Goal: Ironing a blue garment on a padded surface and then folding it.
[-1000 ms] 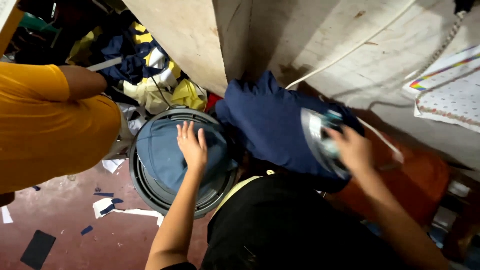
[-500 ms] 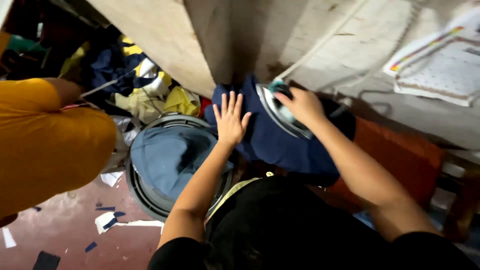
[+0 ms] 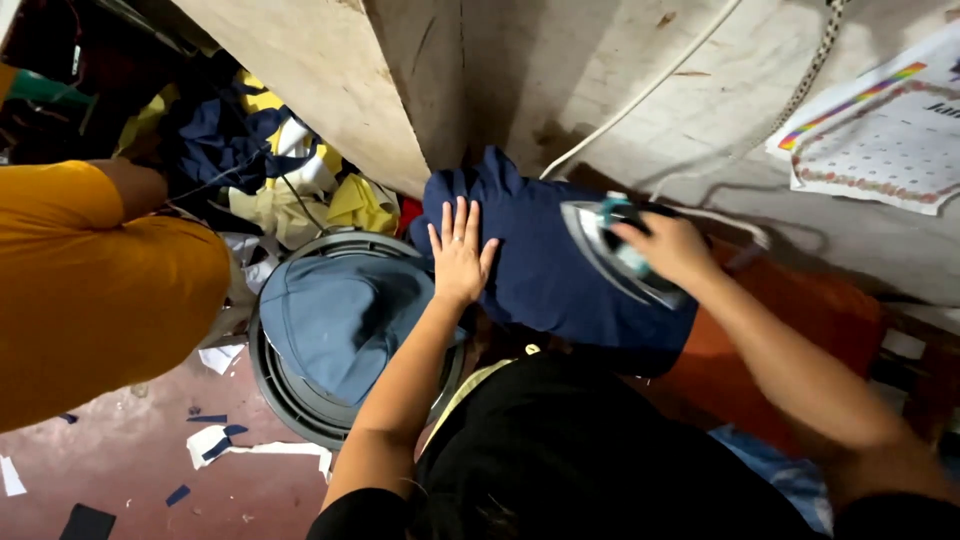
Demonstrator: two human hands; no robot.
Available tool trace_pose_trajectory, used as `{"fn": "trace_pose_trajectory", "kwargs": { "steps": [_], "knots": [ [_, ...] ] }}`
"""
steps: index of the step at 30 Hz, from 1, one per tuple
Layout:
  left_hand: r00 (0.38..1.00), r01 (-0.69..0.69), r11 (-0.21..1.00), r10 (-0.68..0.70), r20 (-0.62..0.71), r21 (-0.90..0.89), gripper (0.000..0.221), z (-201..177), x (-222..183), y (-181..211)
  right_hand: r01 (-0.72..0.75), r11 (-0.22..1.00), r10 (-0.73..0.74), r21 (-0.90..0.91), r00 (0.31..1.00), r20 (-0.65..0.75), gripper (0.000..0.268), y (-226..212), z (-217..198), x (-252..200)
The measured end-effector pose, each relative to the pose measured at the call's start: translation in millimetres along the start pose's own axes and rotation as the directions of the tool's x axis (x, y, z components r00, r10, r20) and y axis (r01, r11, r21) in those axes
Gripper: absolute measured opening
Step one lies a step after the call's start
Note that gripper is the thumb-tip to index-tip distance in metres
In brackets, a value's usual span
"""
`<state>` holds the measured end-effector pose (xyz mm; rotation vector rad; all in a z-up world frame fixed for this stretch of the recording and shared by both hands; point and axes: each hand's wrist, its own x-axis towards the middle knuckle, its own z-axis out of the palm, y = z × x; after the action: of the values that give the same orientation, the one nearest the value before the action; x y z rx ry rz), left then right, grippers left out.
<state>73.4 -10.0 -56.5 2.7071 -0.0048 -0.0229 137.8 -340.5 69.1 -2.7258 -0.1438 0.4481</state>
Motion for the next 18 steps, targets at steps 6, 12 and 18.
{"fn": "trace_pose_trajectory", "kwargs": {
  "steps": [6, 12, 18],
  "knots": [
    [1.000, 0.013, 1.000, -0.013, -0.023, 0.011, 0.069, 0.0, -3.3, -2.1, 0.239, 0.969, -0.237, 0.062, 0.971, -0.045, 0.065, -98.5, 19.9, 56.2],
    [0.984, 0.064, 0.995, -0.051, -0.170, 0.071, 0.053, -6.8, 16.9, -2.6, 0.188, 0.970, -0.188, 0.156, 0.982, -0.016, 0.058, -62.8, 5.3, 13.6],
    [0.969, -0.069, 0.998, 0.067, -0.238, -0.003, 0.035, -9.3, 99.1, -9.2, -0.097, 0.991, 0.105, 0.093, 0.991, -0.084, 0.065, 43.9, 10.3, -43.7]
  ]
}}
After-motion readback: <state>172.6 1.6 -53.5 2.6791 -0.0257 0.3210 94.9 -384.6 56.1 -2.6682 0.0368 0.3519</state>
